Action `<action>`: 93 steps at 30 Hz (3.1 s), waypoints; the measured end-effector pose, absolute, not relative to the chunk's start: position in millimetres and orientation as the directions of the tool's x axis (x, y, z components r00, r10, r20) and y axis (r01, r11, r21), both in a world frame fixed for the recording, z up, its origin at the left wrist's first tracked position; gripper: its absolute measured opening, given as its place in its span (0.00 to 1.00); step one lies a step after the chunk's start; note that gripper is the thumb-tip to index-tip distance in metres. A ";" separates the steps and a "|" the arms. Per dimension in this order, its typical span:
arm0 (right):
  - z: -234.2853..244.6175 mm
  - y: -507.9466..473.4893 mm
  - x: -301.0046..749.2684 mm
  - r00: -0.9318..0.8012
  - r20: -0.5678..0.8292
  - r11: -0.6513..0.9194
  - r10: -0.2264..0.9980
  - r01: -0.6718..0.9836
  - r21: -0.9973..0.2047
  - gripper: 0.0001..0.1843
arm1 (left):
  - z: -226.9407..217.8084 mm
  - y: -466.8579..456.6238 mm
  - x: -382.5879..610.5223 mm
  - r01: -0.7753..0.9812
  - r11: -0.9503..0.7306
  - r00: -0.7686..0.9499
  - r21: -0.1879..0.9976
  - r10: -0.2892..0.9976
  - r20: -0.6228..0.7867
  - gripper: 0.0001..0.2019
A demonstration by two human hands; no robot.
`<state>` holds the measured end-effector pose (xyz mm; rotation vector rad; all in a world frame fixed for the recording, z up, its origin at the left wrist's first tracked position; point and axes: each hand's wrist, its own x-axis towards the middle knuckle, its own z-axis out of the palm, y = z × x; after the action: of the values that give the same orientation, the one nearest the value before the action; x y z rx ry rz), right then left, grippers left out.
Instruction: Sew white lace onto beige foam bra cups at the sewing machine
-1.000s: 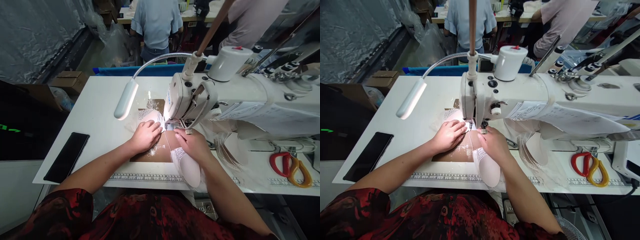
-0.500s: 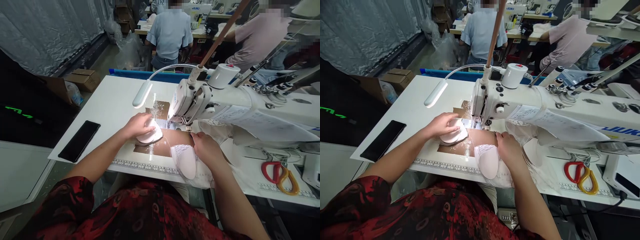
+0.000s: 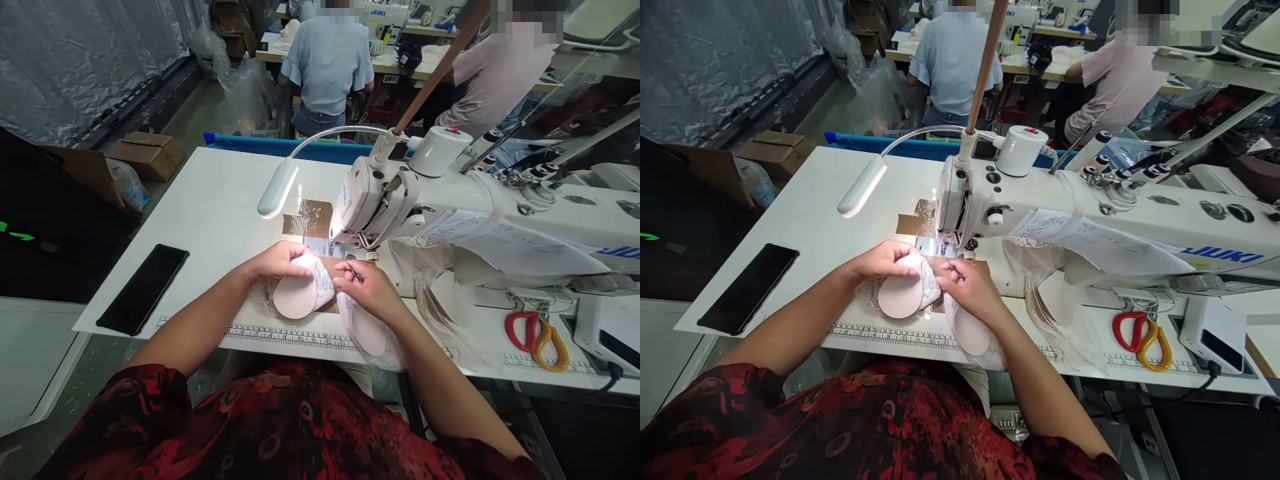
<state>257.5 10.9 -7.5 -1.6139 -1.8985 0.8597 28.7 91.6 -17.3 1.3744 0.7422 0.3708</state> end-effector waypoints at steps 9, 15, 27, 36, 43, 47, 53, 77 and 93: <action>-28.6 32.0 234.2 -0.209 -0.026 0.073 0.978 0.453 -0.889 0.11 | -20.6 85.8 35.2 0.179 0.277 0.674 0.944 0.664 -0.323 0.14; -34.2 27.6 247.5 -0.182 -0.056 0.025 0.982 0.416 -0.909 0.19 | -25.9 87.8 38.5 0.174 0.325 0.635 0.930 0.684 -0.358 0.14; -32.4 27.6 241.6 -0.300 -0.066 0.017 0.952 0.264 -0.964 0.16 | -33.1 85.8 45.0 0.105 0.240 0.732 0.965 0.639 -0.238 0.15; -32.0 27.1 237.1 -0.240 -0.067 0.008 0.968 0.299 -0.954 0.10 | -32.8 86.3 44.1 0.202 0.086 0.747 0.976 0.631 -0.210 0.21; -35.7 26.5 237.6 -0.209 -0.137 -0.103 0.968 0.164 -0.981 0.15 | -31.1 87.6 44.1 0.182 0.067 0.791 0.981 0.583 -0.187 0.16; -35.0 27.0 238.7 -0.261 -0.156 -0.086 0.953 0.262 -0.961 0.14 | -23.0 92.2 35.3 0.207 0.083 0.842 0.975 0.493 -0.221 0.15; -31.6 26.1 242.8 -0.267 -0.171 -0.082 0.948 0.312 -0.946 0.09 | -12.8 94.1 21.0 0.302 0.062 0.781 0.951 0.556 -0.285 0.15; -31.4 27.6 256.8 -0.360 -0.198 -0.154 0.912 0.145 -0.977 0.18 | -24.0 84.7 33.0 0.157 0.227 0.712 0.961 0.648 -0.269 0.14; -30.4 26.6 244.3 -0.310 -0.118 -0.075 0.944 0.146 -0.986 0.12 | -26.9 84.7 36.0 0.179 0.222 0.714 0.958 0.641 -0.282 0.13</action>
<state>244.3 26.6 -30.4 -1.2125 -1.5017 1.4571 36.0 84.7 -26.9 1.3388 0.7584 0.3654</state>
